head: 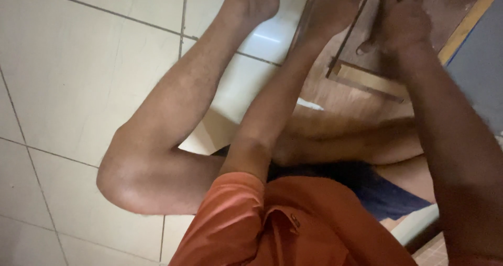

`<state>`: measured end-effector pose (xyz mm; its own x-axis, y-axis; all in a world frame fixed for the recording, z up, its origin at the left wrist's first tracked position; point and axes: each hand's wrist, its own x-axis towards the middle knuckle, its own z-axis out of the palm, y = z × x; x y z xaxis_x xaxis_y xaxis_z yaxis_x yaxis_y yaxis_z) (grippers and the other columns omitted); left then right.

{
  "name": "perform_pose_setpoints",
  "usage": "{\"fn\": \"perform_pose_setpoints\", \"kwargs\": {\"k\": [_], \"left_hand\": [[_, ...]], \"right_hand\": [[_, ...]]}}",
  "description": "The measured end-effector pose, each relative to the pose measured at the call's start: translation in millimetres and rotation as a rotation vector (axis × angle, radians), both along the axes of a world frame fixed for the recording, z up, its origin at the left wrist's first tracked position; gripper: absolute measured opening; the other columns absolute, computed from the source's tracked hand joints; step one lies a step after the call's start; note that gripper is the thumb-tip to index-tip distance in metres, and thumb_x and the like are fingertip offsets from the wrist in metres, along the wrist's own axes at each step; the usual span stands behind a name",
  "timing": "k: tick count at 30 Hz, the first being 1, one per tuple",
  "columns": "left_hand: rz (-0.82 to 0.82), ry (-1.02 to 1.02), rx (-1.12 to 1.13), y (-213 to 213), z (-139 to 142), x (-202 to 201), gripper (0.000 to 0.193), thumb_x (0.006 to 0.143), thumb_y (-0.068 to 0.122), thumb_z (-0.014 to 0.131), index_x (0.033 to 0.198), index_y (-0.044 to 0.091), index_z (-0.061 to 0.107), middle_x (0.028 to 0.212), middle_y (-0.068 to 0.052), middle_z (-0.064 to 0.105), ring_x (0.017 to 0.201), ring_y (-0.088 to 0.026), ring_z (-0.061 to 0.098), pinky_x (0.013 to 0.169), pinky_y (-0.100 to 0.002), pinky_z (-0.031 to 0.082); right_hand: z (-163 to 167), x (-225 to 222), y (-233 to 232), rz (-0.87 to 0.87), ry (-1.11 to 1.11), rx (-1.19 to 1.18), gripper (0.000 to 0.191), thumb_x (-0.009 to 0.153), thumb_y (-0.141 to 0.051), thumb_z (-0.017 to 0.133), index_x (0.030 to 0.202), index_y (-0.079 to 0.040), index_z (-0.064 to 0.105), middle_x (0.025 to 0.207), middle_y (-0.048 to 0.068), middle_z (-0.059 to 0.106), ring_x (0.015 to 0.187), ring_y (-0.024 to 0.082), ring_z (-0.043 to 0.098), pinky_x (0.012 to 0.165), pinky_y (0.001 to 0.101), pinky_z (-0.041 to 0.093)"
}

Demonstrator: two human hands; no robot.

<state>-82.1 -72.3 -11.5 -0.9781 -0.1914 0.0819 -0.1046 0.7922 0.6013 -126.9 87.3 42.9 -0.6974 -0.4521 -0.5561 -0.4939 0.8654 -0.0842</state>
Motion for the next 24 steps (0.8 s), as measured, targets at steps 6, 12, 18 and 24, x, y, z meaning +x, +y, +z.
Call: {"fn": "perform_pose_setpoints", "kwargs": {"k": [6,12,18,24], "left_hand": [[-0.07,-0.2,0.101,-4,0,-7,0.039,0.093,0.041,0.053,0.091,0.01,0.076,0.089,-0.015,0.076,0.084,-0.038,0.072,0.077,-0.053,0.053],[-0.204,-0.459,0.414,-43,1,-5,0.039,0.079,0.04,0.065,0.094,0.006,0.075,0.075,-0.017,0.075,0.07,-0.031,0.077,0.072,-0.043,0.059],[-0.218,-0.45,0.169,-52,-8,-21,0.024,0.076,0.019,0.063,0.089,0.004,0.076,0.085,-0.019,0.074,0.084,-0.034,0.073,0.079,-0.046,0.057],[-0.022,-0.152,0.106,-44,-18,-36,0.025,0.085,0.022,0.059,0.095,0.006,0.075,0.104,-0.017,0.075,0.101,-0.037,0.072,0.094,-0.049,0.054]], "right_hand": [[2,-4,-5,-0.015,-0.012,0.02,0.152,0.049,-0.041,0.101,0.171,-0.01,0.017,0.176,0.022,0.001,0.159,0.045,0.008,0.116,0.0576,0.037],[2,-7,-8,0.012,-0.011,0.006,0.151,0.048,-0.04,0.102,0.169,-0.008,0.019,0.174,0.024,-0.002,0.158,0.048,0.006,0.117,0.056,0.037],[5,-5,-14,0.006,-0.001,0.026,0.151,0.048,-0.04,0.102,0.17,-0.009,0.018,0.174,0.023,-0.002,0.158,0.047,0.006,0.117,0.0553,0.037],[3,-4,-17,0.005,-0.006,0.035,0.155,0.045,-0.041,0.102,0.17,-0.011,0.016,0.173,0.021,-0.003,0.157,0.046,0.006,0.118,0.0526,0.036]]}}
